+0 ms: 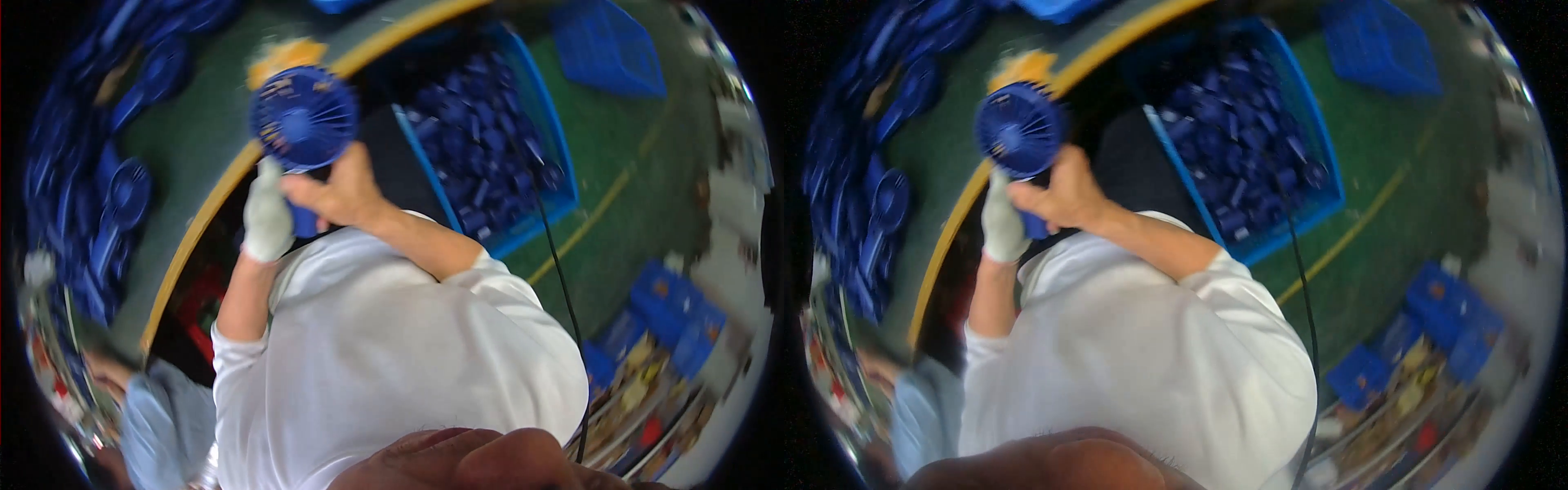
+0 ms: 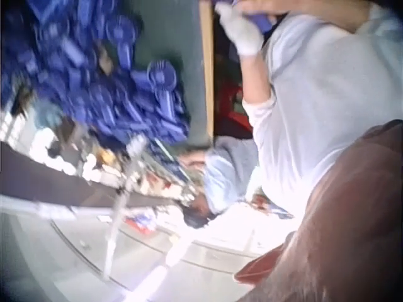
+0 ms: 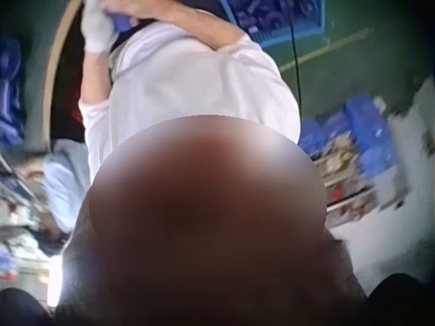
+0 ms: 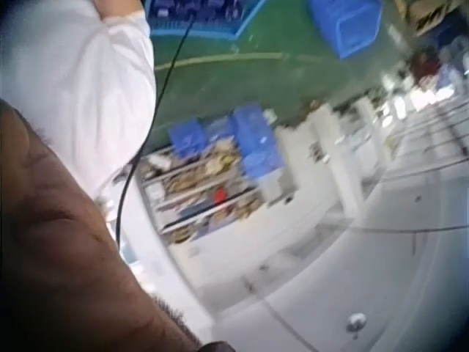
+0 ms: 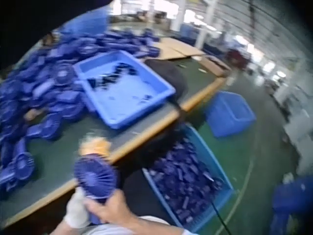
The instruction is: The person assembles handheld fans by picking up a fan body and a black component, fitting the component onto the fan, and placing the assembled unit into a blue crate.
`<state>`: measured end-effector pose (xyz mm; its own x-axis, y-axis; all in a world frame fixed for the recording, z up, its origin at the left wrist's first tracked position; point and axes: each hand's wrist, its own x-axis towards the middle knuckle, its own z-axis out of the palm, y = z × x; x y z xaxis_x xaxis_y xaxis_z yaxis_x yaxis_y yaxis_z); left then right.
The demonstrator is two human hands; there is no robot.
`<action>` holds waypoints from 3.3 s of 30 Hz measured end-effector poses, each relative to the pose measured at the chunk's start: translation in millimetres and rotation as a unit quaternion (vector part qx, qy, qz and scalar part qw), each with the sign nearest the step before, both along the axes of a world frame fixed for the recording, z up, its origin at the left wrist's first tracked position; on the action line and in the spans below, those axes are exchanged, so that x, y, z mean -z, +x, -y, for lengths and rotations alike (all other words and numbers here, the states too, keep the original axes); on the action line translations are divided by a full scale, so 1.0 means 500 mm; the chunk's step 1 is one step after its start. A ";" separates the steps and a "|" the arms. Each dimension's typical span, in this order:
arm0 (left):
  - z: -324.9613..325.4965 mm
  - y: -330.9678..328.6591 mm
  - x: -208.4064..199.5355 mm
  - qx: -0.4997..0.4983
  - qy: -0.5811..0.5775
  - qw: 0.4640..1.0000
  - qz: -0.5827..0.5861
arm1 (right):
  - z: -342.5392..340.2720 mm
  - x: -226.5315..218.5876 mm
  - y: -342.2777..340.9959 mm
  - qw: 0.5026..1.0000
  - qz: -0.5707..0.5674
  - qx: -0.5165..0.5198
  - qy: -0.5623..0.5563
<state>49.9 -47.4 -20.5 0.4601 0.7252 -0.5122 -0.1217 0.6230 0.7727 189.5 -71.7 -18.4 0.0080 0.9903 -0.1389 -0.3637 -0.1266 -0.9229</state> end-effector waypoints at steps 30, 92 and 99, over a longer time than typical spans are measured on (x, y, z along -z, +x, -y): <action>0.014 0.040 0.062 -0.017 0.663 0.724 -0.189 | 0.143 0.348 0.280 0.879 -0.297 0.282 -0.242; -0.070 -0.065 -0.096 -0.171 0.333 0.914 -0.155 | -0.080 -0.064 -0.056 0.986 -0.098 -0.006 0.137; -0.091 -0.056 -0.102 -0.109 0.439 0.832 -0.322 | -0.102 -0.022 -0.059 0.992 -0.086 0.019 0.089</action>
<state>21.7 -1.7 30.4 0.1036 0.9801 0.1694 0.4576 -0.1981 0.8668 160.2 -20.9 -7.4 0.0380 0.9986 0.0354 -0.5190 0.0500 -0.8533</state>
